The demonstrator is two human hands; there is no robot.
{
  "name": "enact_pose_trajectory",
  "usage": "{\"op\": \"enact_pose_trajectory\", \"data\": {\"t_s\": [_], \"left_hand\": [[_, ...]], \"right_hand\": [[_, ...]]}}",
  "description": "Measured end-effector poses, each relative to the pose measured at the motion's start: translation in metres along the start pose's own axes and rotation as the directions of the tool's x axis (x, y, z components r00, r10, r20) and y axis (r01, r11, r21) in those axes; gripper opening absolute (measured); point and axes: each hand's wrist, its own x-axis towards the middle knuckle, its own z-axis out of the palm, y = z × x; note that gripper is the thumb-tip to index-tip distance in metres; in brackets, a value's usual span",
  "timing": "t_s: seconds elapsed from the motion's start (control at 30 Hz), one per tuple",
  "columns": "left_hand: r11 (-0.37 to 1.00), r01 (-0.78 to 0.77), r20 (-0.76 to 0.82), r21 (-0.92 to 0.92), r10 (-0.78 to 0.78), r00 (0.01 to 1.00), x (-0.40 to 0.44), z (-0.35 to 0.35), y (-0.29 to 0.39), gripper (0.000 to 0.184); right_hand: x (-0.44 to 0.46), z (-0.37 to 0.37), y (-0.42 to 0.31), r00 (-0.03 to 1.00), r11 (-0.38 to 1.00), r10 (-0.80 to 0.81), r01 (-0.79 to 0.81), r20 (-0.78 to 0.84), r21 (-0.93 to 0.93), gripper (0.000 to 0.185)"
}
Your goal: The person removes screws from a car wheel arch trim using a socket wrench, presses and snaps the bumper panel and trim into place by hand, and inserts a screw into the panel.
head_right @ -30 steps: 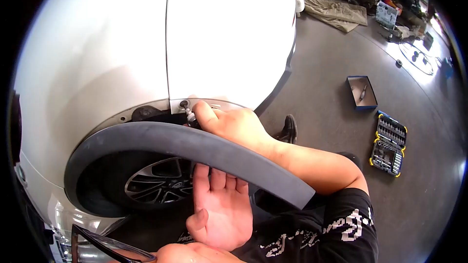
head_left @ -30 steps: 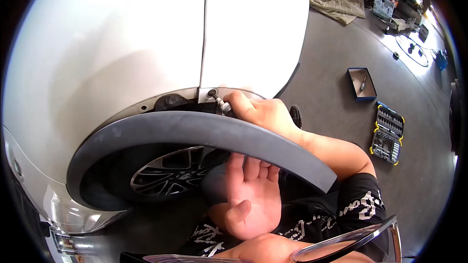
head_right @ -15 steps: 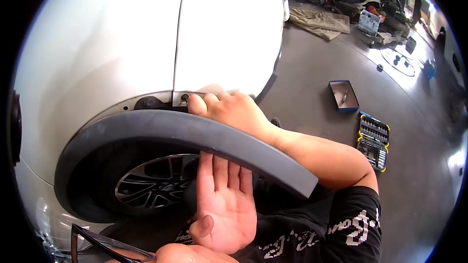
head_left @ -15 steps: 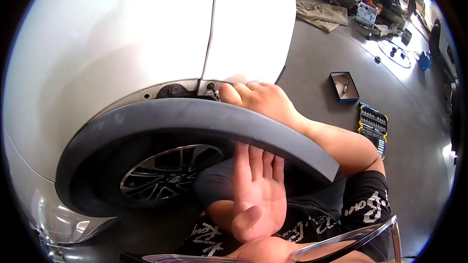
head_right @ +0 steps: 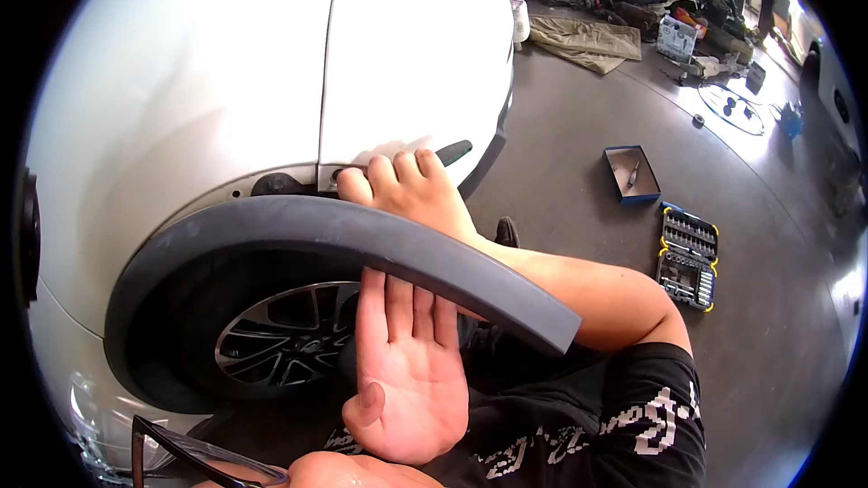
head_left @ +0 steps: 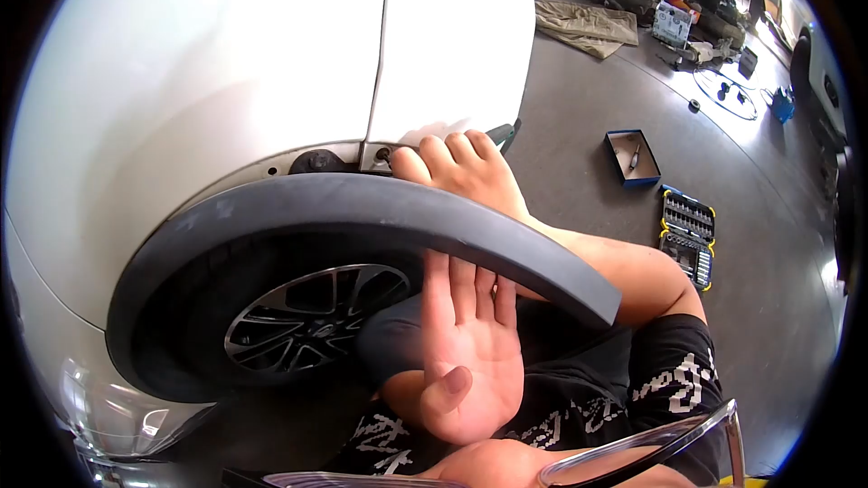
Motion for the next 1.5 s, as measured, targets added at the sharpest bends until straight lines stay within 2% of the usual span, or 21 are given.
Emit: {"op": "enact_pose_trajectory", "data": {"t_s": [0.07, 0.1, 0.17, 0.2, 0.3, 0.37, 0.4, 0.43, 0.5, 0.53, 0.6, 0.7, 0.8, 0.9, 1.0, 1.07, 1.13, 1.23, 1.3, 1.4, 1.5], "left_hand": [[1.0, -0.005, -0.003, 0.0, 0.005, 1.0, -0.001, 0.002, 0.0, 0.12], [1.0, -0.006, -0.007, -0.008, 0.006, 1.0, 0.0, 0.002, -0.001, 0.12], [1.0, -0.01, -0.02, -0.017, 0.01, 1.0, 0.001, 0.004, -0.003, 0.12], [1.0, -0.011, -0.026, -0.014, 0.011, 1.0, 0.001, 0.006, -0.004, 0.12], [1.0, -0.012, -0.017, 0.006, 0.012, 1.0, 0.0, 0.008, -0.003, 0.119], [1.0, -0.023, -0.008, 0.012, 0.023, 1.0, -0.002, 0.007, -0.002, 0.118], [0.999, -0.036, -0.005, 0.009, 0.036, 0.999, -0.002, 0.007, -0.004, 0.117], [0.999, -0.05, -0.005, 0.004, 0.05, 0.999, -0.002, 0.007, -0.005, 0.116], [0.998, -0.048, -0.008, -0.026, 0.048, 0.999, 0.002, 0.007, -0.005, 0.112], [0.998, -0.046, -0.002, -0.042, 0.046, 0.999, 0.004, 0.007, -0.005, 0.111], [0.998, -0.035, 0.0, -0.048, 0.035, 0.999, 0.005, 0.007, -0.003, 0.108], [0.997, -0.026, 0.027, -0.07, 0.028, 0.999, 0.003, 0.002, -0.001, 0.103], [0.987, 0.011, 0.066, -0.161, 0.0, 0.998, 0.005, -0.004, 0.002, 0.098], [0.968, 0.028, 0.078, -0.248, -0.009, 0.997, 0.011, -0.014, -0.006, 0.098], [0.97, 0.052, 0.153, -0.238, -0.016, 0.988, 0.013, -0.028, -0.015, 0.103], [0.981, 0.051, 0.228, -0.188, -0.007, 0.974, 0.015, -0.039, -0.018, 0.105], [0.991, -0.018, 0.227, -0.13, 0.048, 0.973, 0.016, -0.046, -0.014, 0.102], [0.99, -0.138, 0.177, 0.0, 0.136, 0.975, 0.021, -0.063, -0.001, 0.1], [0.981, -0.171, 0.139, 0.089, 0.158, 0.978, 0.022, -0.077, 0.01, 0.098], [0.965, -0.183, 0.131, 0.191, 0.159, 0.978, 0.024, -0.059, 0.004, 0.096], [0.984, -0.117, 0.232, 0.135, 0.083, 0.969, 0.019, -0.054, -0.016, 0.099]], "right_hand": [[0.0, 0.008, 0.002, 0.999, 0.999, 0.014, -0.015, 0.03, 0.046, 0.032], [-0.004, 0.018, 0.002, 0.995, 0.953, 0.072, -0.088, 0.064, 0.288, 0.034], [-0.011, 0.031, -0.001, 0.974, 0.682, 0.149, -0.226, 0.17, 0.695, 0.038], [0.0, 0.023, -0.009, 0.895, 0.687, 0.238, -0.43, 0.378, 0.586, 0.04], [-0.007, 0.024, -0.001, 0.965, 0.616, 0.178, -0.262, 0.193, 0.743, 0.035], [-0.002, 0.012, -0.003, 0.984, 0.971, 0.112, -0.078, -0.14, 0.227, 0.03], [0.002, 0.008, -0.002, 0.964, 0.995, -0.008, -0.019, -0.266, -0.099, 0.028], [0.007, 0.012, 0.001, 0.941, 0.991, -0.051, 0.005, -0.334, -0.136, 0.021], [0.008, 0.019, 0.002, 0.953, 0.999, 0.012, -0.023, -0.303, -0.033, 0.022], [0.011, 0.004, -0.003, 0.977, 0.97, 0.204, -0.194, -0.059, 0.145, 0.021], [0.017, -0.029, -0.018, 0.77, 0.743, 0.416, -0.595, 0.484, 0.308, 0.02], [0.011, -0.013, -0.015, 0.91, 0.858, 0.374, -0.413, 0.181, 0.306, 0.021], [0.002, 0.012, -0.007, 0.966, 0.954, 0.235, -0.209, -0.104, 0.216, 0.022], [0.007, 0.026, 0.005, 0.943, 0.987, -0.026, -0.027, -0.333, -0.156, 0.025], [0.011, 0.024, -0.001, 0.944, 0.995, -0.052, 0.021, -0.325, -0.099, 0.025], [0.006, 0.026, -0.01, 0.972, 0.979, 0.19, -0.177, -0.141, 0.1, 0.018], [0.005, 0.02, -0.019, 0.9, 0.866, 0.413, -0.435, 0.139, 0.246, 0.025], [0.003, 0.048, -0.021, 0.974, 0.969, 0.228, -0.228, -0.009, -0.099, 0.032], [-0.004, 0.043, -0.023, 0.999, 0.879, 0.012, -0.032, -0.045, -0.476, 0.039], [-0.023, 0.01, -0.027, 0.996, 0.882, 0.003, -0.043, -0.087, -0.469, 0.04], [-0.039, -0.004, -0.029, 0.989, 0.91, 0.057, -0.106, -0.134, -0.4, 0.04]]}}
